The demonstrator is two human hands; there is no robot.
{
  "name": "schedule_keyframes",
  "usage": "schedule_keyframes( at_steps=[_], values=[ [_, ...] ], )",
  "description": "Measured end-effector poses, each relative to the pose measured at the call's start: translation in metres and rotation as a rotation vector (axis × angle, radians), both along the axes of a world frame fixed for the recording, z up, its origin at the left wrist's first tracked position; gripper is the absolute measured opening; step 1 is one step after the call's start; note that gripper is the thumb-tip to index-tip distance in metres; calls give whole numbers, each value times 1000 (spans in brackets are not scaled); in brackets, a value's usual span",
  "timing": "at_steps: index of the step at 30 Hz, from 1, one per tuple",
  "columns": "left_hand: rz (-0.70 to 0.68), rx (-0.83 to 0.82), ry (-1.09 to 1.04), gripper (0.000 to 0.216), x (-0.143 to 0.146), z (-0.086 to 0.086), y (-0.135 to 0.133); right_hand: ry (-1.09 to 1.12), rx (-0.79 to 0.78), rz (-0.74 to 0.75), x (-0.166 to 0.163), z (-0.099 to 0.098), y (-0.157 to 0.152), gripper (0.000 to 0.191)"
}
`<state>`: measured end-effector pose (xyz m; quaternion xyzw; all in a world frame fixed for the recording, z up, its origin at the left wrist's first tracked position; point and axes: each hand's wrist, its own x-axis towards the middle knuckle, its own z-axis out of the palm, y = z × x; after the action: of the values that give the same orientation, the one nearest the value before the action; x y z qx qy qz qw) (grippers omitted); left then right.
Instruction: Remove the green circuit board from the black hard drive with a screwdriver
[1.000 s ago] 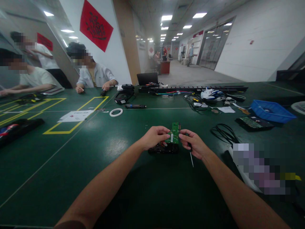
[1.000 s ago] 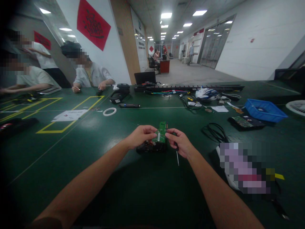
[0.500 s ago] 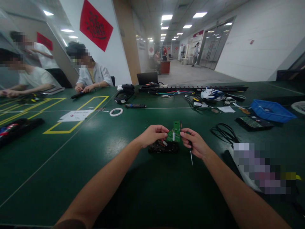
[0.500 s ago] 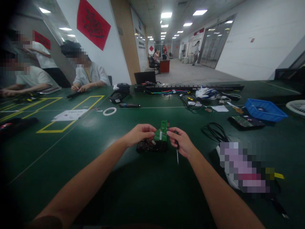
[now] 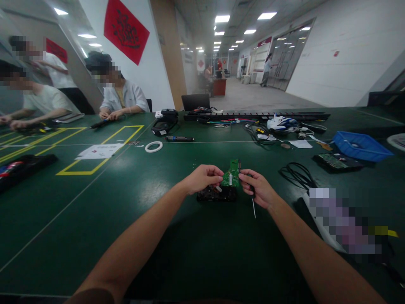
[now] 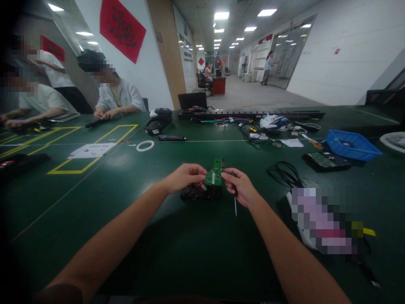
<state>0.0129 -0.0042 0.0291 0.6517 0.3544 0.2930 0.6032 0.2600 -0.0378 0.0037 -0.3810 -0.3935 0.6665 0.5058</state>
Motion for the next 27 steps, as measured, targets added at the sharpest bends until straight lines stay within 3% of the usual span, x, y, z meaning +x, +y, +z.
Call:
schedule_keyframes(
  at_steps=[14, 27],
  values=[
    [-4, 5, -25, 17, -1, -1, 1, 8, 5, -10, 1, -2, 0, 33],
    [-8, 73, 83, 16, -3, 2, 1, -21, 17, 38, 3, 0, -1, 34]
  ],
)
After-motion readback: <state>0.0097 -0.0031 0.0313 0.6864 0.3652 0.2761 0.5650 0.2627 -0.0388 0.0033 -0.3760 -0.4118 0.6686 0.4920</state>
